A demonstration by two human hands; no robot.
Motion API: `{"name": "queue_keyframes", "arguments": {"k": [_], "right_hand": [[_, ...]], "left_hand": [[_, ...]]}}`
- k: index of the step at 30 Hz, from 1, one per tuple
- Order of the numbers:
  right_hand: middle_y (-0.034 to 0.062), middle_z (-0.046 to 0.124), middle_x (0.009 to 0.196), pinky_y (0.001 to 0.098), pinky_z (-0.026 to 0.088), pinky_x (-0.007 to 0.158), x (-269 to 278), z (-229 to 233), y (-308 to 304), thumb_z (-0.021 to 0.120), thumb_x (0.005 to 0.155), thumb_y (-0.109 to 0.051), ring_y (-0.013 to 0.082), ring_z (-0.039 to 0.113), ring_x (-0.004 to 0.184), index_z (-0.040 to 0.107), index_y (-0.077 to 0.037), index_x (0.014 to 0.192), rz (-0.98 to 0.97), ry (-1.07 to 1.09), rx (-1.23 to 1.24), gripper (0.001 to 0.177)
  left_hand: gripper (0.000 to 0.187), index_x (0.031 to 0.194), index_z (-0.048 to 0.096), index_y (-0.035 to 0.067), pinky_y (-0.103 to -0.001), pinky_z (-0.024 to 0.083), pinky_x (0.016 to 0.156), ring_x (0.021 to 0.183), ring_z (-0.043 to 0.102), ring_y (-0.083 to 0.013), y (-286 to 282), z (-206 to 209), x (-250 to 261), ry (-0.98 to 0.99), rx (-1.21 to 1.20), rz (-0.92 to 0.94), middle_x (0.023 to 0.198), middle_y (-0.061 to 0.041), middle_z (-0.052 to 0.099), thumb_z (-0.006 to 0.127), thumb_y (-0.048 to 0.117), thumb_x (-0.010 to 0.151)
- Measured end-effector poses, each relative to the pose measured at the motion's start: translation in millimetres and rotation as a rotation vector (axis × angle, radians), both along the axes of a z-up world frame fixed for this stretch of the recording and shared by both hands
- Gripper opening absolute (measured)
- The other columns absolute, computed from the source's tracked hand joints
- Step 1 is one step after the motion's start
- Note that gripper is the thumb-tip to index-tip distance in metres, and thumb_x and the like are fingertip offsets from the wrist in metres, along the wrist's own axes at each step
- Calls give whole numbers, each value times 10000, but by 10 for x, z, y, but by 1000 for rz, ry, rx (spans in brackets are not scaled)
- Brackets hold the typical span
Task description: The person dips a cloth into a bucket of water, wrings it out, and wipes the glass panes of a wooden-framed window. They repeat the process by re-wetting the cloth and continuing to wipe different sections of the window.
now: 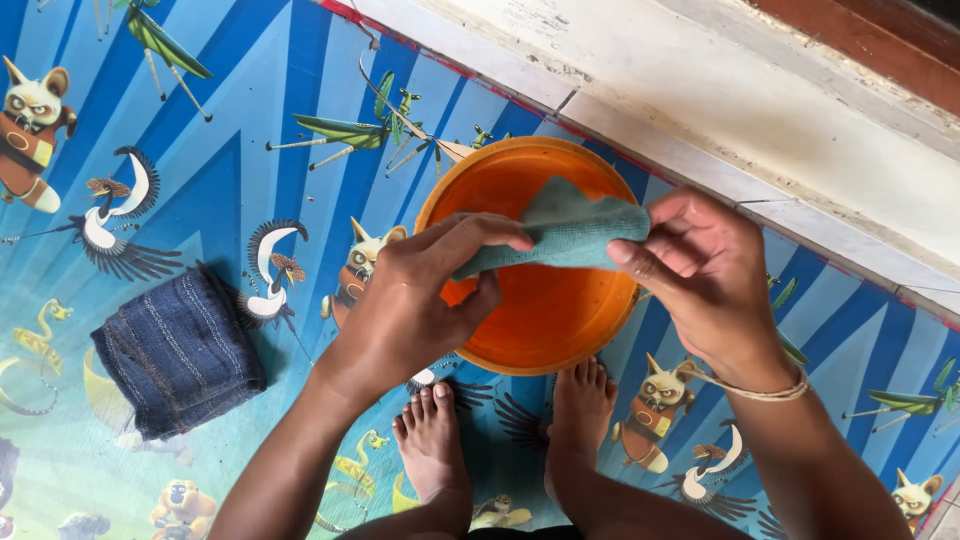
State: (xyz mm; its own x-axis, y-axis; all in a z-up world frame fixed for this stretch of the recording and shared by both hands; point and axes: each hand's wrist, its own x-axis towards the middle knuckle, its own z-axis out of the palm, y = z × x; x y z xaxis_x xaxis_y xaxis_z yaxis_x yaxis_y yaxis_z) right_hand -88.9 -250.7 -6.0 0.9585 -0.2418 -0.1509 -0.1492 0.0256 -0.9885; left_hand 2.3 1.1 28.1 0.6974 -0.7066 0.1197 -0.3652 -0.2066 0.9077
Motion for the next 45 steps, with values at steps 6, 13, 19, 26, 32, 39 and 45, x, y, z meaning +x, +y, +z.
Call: {"name": "queue_keyframes", "arguments": {"k": [6, 13, 19, 26, 32, 39, 45], "right_hand": [[6, 540, 906, 163, 426, 599, 55, 182, -6, 750, 912, 36, 47, 457, 724, 541, -79, 1044, -22, -94, -28, 273], [23, 665, 889, 191, 551, 587, 203, 282, -81, 825, 813, -272, 102, 612, 722, 380, -98, 1505, 448, -148, -187, 840], [182, 539, 1271, 408, 442, 1043, 321, -14, -91, 685, 875, -320, 303, 536, 1248, 594, -3, 976, 669, -300, -311, 345], [221, 671, 1077, 497, 529, 784, 421, -477, 102, 590, 630, -26, 389, 657, 893, 580, -32, 1266, 41, 533, 625, 636], [186, 695, 1204, 472, 488, 960, 598, 409, 423, 557, 833, -122, 348, 636, 1084, 615, -56, 1354, 9, 962, 743, 528], [126, 747, 1115, 463, 539, 888, 431, 1383, 787, 630, 851, -191, 296, 688, 998, 693, -154, 1169, -242, 857, 1061, 326], [201, 641, 1301, 563, 437, 1023, 447, 3380, 1534, 554, 761, -291, 403, 582, 1159, 563, -75, 1421, -253, 740, 1136, 695]], "left_hand": [[401, 1279, 639, 134, -250, 549, 803, 949, 724, -128, -3, 38, 32, 74, -11, 77, 1233, 15, 726, 685, -29, 915], [430, 1186, 700, 91, -248, 499, 575, 791, 736, -127, -59, 197, 44, 115, -127, -13, 1028, -67, 805, 640, -119, 815], [392, 1247, 645, 184, -253, 380, 501, 455, 380, -92, -118, 215, 175, 25, -33, 8, 1116, 23, 750, 577, 56, 883], [346, 1324, 466, 31, -526, 526, 802, 929, 642, -450, -284, -251, 281, 37, -141, 143, 1174, -265, 634, 432, 71, 982], [431, 1315, 482, 116, -482, 362, 465, 437, 494, -372, -134, 609, 385, 125, 167, 298, 608, -130, 546, 470, 122, 885], [471, 1261, 608, 13, -472, 494, 1030, 1184, 629, -379, 196, 2070, 366, 71, -47, 591, 1266, -203, 655, 502, 114, 813], [353, 1204, 679, 133, -372, 522, 872, 1099, 661, -236, 734, 3789, 354, 100, -121, 792, 1207, -44, 720, 645, 321, 908]]}}
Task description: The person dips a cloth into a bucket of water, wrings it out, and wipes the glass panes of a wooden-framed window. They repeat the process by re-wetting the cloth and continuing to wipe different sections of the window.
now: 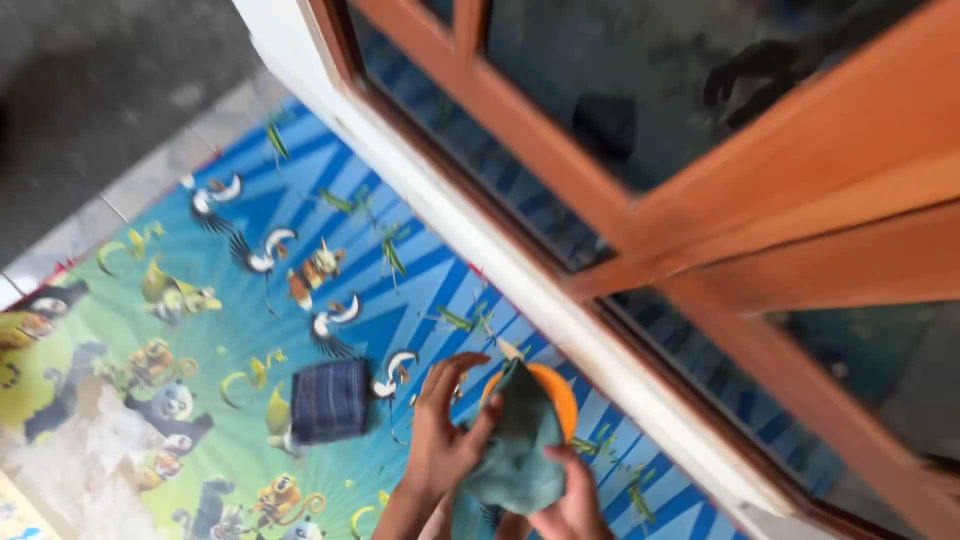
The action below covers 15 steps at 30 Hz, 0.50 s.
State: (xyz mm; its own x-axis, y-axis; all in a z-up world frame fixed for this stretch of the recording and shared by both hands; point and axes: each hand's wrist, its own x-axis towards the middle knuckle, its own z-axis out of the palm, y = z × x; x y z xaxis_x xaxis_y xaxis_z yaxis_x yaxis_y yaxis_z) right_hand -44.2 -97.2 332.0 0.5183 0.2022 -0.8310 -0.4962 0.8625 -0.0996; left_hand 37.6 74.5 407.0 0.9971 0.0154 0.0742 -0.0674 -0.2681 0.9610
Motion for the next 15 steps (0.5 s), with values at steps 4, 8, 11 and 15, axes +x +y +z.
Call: {"name": "queue_keyframes", "arguments": {"k": [4, 8, 11, 15], "right_hand": [[247, 689, 1238, 563, 482, 920, 66, 815, 260, 579, 843, -108, 427, 636, 1040, 633, -117, 1351, 42, 37, -155, 511], [202, 687, 1384, 422, 459, 1070, 21, 709, -64, 595, 871, -182, 331, 649, 1242, 658, -65, 1395, 288, -467, -647, 541], [230, 689, 1371, 391, 465, 1085, 292, 1995, 670, 578, 875, -136, 341, 655, 1251, 689, -14, 1313, -49, -447, -862, 467], [81, 518, 1570, 519, 312, 1193, 493, 4734, 1118, 418, 916, -537, 308, 466, 1422, 462, -199, 1562, -274, -112, -135, 731]], "left_hand": [[354, 1154, 683, 65, -382, 500, 930, 1088, 676, -273, 336, 1357, -31, -161, -80, 10, 1153, -104, 728, 514, 338, 1006], [333, 1087, 750, 84, -326, 498, 904, 1054, 715, -205, 784, 2328, -54, -149, -178, 149, 1093, -70, 776, 512, 293, 982], [301, 1047, 776, 104, -337, 507, 872, 1035, 724, -198, 1050, 3090, -14, -90, -175, 223, 1064, -52, 804, 545, 267, 943], [289, 1017, 771, 106, -357, 530, 864, 1007, 726, -202, 1157, 3871, -51, -58, -215, 159, 1030, -31, 797, 529, 255, 964]]}}
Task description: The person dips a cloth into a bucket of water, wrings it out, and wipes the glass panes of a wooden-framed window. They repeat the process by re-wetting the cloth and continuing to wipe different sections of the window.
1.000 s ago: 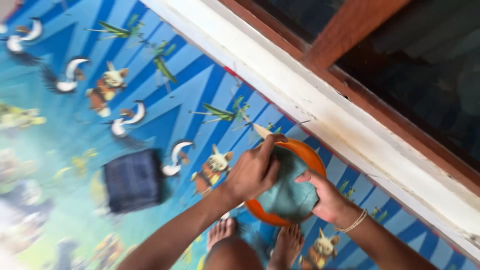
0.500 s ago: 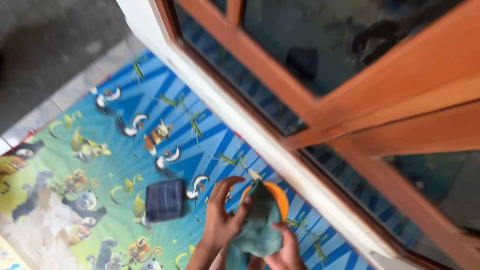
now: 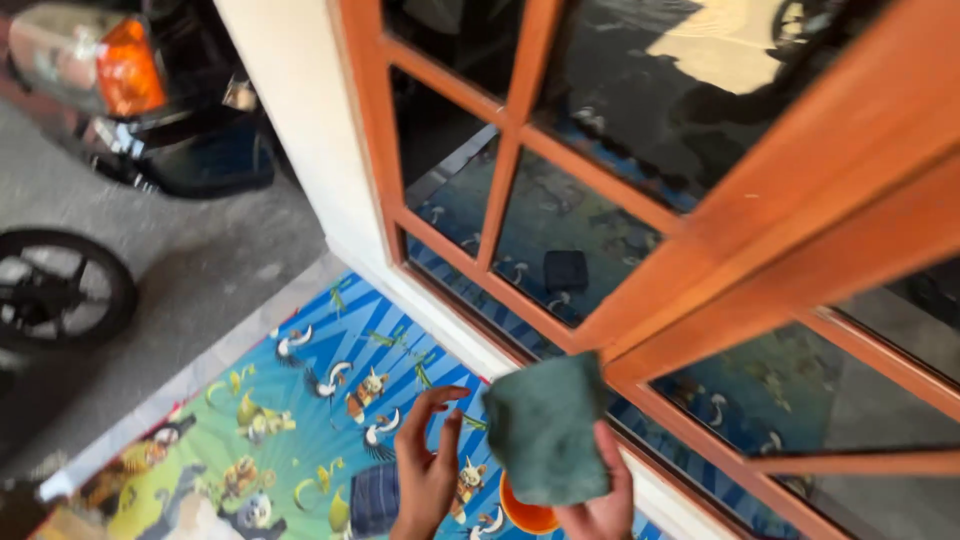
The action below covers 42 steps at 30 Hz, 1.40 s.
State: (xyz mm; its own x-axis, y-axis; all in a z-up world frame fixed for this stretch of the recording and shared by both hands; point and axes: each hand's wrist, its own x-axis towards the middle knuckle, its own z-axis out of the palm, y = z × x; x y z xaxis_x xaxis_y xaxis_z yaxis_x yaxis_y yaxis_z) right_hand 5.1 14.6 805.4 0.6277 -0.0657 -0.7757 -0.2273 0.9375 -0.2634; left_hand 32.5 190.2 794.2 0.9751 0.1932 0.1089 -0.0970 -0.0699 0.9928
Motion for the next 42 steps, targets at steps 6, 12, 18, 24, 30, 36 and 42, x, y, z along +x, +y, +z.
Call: {"name": "queue_keyframes", "arguments": {"k": [6, 12, 18, 24, 30, 36, 42], "right_hand": [[206, 569, 1476, 609, 450, 1016, 27, 465, -349, 656, 1025, -448, 432, 576, 1274, 475, -89, 1525, -87, -973, -61, 641], [61, 568, 1453, 470, 404, 1142, 631, 763, -542, 615, 878, -250, 297, 524, 1350, 524, -161, 1461, -517, -820, -494, 596], [-36, 631, 1216, 326, 468, 897, 1306, 602, -804, 686, 987, -268, 147, 573, 1076, 623, -116, 1278, -676, -1206, -893, 335], [206, 231, 1671, 552, 198, 1340, 2082, 416, -1224, 455, 1145, -117, 357, 262, 1568, 430, -30, 1530, -895, -519, -2809, 396], [98, -270, 1743, 628, -299, 1334, 2977, 1870, -662, 211, 1124, -656, 332, -357, 1616, 162, -259, 1758, -423, -32, -2422, 750], [258, 224, 1662, 779, 160, 1161, 3558, 1049, -411, 241, 1057, -674, 573, 139, 1503, 374, -442, 1612, 58, 225, -2916, 616], [343, 47, 1683, 837, 238, 1106, 3480, 747, -811, 398, 953, -595, 710, 288, 1458, 319, -365, 1659, -131, 499, -2819, 746]], "left_hand": [[249, 1032, 741, 89, -301, 312, 512, 483, 335, -86, -195, 842, 85, -165, -79, -249, 671, -6, 591, 522, 205, 1003], [268, 1000, 744, 55, -351, 580, 780, 922, 760, -229, -338, 1189, 638, -347, -5, -367, 966, -99, 794, 491, 111, 933], [271, 1018, 749, 84, -325, 534, 724, 852, 724, -195, -641, 1342, 1433, -308, -19, -419, 957, -60, 778, 490, 163, 1001], [289, 1261, 585, 91, -403, 571, 872, 953, 732, -230, -801, 1544, 1884, -418, -103, -470, 982, -76, 726, 504, 272, 1051], [255, 1254, 584, 92, -426, 571, 870, 971, 730, -242, -735, 1596, 2284, -423, -99, -500, 999, -78, 735, 497, 158, 1024], [198, 1176, 620, 81, -310, 514, 690, 866, 722, -176, -694, 1499, 2847, -461, -126, -542, 947, -70, 744, 505, 168, 1041], [198, 1093, 651, 61, -320, 585, 803, 854, 738, -207, -377, 1485, 3512, -639, -137, -705, 904, -84, 739, 528, 12, 945]]}}
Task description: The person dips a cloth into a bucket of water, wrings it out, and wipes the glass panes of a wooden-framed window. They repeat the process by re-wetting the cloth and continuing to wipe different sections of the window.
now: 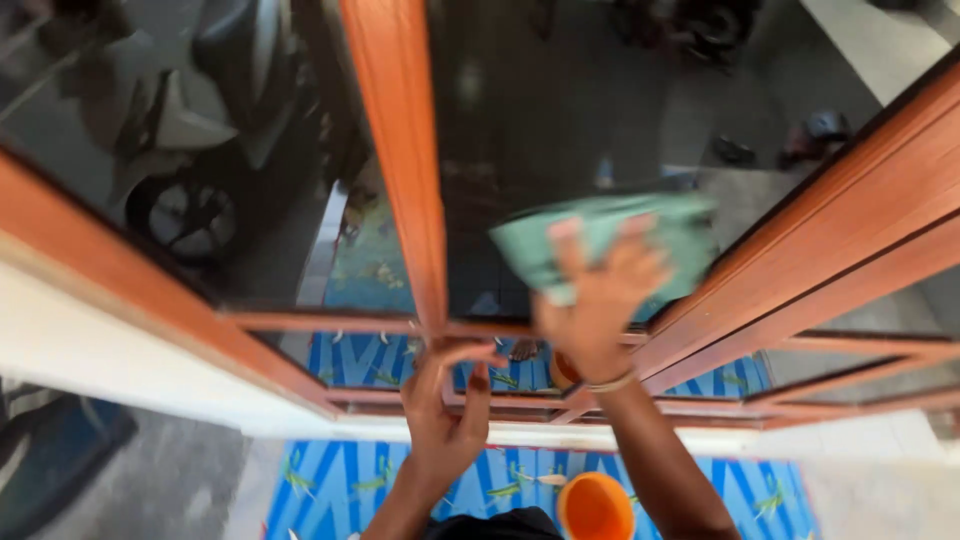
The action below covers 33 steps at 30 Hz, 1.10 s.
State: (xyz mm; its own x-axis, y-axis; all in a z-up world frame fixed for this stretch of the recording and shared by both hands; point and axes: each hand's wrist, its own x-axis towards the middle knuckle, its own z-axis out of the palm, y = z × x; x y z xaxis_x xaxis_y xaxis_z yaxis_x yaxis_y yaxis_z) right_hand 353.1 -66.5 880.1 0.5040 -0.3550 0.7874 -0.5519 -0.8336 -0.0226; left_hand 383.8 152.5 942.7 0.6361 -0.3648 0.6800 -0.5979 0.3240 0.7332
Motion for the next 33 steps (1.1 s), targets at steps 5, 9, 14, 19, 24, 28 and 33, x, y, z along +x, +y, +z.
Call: {"name": "queue_keyframes", "arguments": {"k": [5, 9, 14, 19, 24, 28, 33], "right_hand": [[-21, -122, 1852, 600, -115, 1583, 172, 1708, 560, 203, 1107, -680, 229, -135, 1807, 78, -268, 1793, 39, -520, 213, 810], [61, -132, 1802, 718, -108, 1458, 587, 1646, 704, 141, 1112, -693, 457, -182, 1697, 172, -459, 1700, 55, -242, -51, 633], [214, 110, 1712, 653, 45, 1320, 401, 925, 523, 257, 1119, -516, 463, 77, 1613, 441, -326, 1593, 55, -116, -89, 543], [64, -23, 1813, 663, -15, 1490, 491, 1904, 742, 204, 1230, -457, 379, -75, 1738, 245, -293, 1723, 110, -329, 24, 521], [123, 425, 1602, 554, 393, 1027, 505, 1780, 650, 246, 1099, -504, 400, 547, 1382, 543, -274, 1515, 69, 56, -371, 560], [203, 283, 1679, 624, 67, 1284, 48, 1726, -43, 228, 1101, -549, 409, 227, 1604, 462, -377, 1561, 203, -65, -208, 544], [-52, -136, 1832, 630, -114, 1530, 141, 1851, 164, 88, 1182, -632, 194, -140, 1760, 86, -286, 1764, 65, -521, 95, 678]], "left_hand": [[196, 1065, 647, 62, -329, 574, 754, 814, 714, -199, 305, 241, 461, -50, 21, -224, 873, -74, 711, 534, -11, 923], [164, 1022, 648, 30, -329, 565, 740, 762, 717, -223, 313, 404, 633, -42, -60, -407, 878, -103, 691, 503, 105, 1011], [156, 1019, 661, 50, -324, 581, 712, 732, 713, -204, 316, 384, 765, 16, -41, -502, 847, -89, 703, 511, 58, 976], [196, 1043, 667, 62, -338, 596, 733, 750, 712, -206, 209, 482, 827, 0, -18, -491, 826, -75, 718, 524, -1, 925], [157, 1041, 629, 30, -330, 575, 702, 716, 687, -215, -24, 522, 627, -38, -151, -492, 800, -96, 698, 510, -8, 945], [166, 1033, 643, 42, -334, 591, 674, 714, 705, -206, -74, 462, 542, -60, -84, -505, 809, -86, 706, 519, -16, 939], [147, 1043, 668, 57, -321, 597, 665, 680, 727, -191, -158, 364, 498, 45, -48, -461, 756, -92, 723, 540, 106, 988]]}}
